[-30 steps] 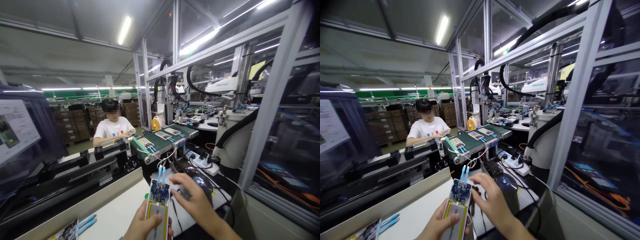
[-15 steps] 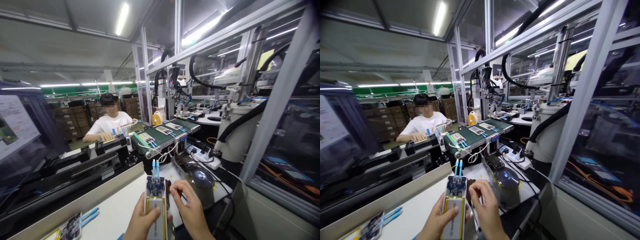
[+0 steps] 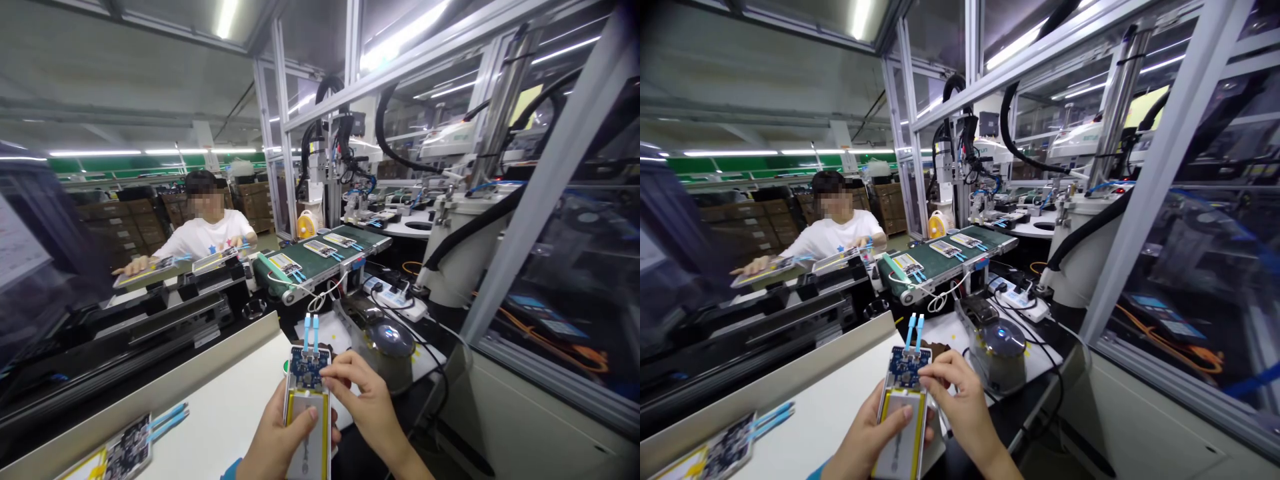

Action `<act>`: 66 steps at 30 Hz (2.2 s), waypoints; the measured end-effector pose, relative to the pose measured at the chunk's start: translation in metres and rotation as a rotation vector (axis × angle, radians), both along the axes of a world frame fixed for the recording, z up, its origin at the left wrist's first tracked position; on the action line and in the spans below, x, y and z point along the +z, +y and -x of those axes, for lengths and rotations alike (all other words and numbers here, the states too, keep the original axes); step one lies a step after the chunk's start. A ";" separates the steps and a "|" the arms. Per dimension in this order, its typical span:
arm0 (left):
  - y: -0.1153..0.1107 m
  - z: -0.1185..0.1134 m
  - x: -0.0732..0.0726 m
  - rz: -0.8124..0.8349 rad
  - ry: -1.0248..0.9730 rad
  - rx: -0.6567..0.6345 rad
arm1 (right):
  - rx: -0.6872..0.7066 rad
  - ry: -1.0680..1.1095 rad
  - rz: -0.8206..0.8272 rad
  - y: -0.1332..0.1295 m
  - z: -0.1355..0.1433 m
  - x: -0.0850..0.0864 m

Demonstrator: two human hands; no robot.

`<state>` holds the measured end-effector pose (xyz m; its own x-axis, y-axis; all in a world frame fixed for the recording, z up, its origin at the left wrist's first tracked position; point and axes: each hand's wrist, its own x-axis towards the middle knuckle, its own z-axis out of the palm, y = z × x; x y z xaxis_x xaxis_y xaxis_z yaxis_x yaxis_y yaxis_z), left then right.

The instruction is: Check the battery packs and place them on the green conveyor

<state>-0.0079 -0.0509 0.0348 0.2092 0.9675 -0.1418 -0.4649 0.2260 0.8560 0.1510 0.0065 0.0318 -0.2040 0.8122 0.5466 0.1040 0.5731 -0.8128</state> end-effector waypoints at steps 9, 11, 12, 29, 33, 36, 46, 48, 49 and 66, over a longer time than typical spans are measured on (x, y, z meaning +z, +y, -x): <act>-0.003 -0.002 0.000 -0.034 0.047 0.047 | -0.173 -0.267 -0.425 -0.024 0.001 0.001; -0.003 -0.001 -0.001 -0.055 0.098 0.066 | -0.261 -0.351 -0.539 -0.029 0.001 0.004; -0.003 -0.001 -0.001 -0.069 0.127 0.073 | -0.294 -0.387 -0.580 -0.031 0.001 0.006; 0.000 -0.001 -0.009 -0.073 0.097 0.068 | -0.127 -0.327 -0.384 -0.029 0.003 0.007; 0.000 -0.001 -0.011 -0.059 0.116 0.065 | -0.138 -0.398 -0.457 -0.030 -0.001 0.008; -0.001 -0.002 -0.008 -0.004 0.090 0.039 | 0.024 -0.193 -0.085 -0.029 0.000 0.003; -0.008 0.001 0.001 -0.041 0.200 0.108 | 0.128 0.017 0.398 -0.034 0.010 -0.004; -0.008 0.002 0.002 -0.044 0.216 0.104 | 0.100 -0.060 0.336 -0.034 0.009 0.000; -0.008 0.002 0.002 -0.048 0.216 0.099 | 0.082 -0.099 0.303 -0.034 0.009 0.001; -0.005 -0.005 0.007 -0.128 0.331 0.202 | -0.216 -0.204 -0.056 -0.035 0.021 0.003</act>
<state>-0.0029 -0.0556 0.0414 -0.0236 0.9987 -0.0457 -0.1839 0.0406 0.9821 0.1297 -0.0283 0.0351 -0.1402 0.8186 0.5570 0.3860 0.5633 -0.7306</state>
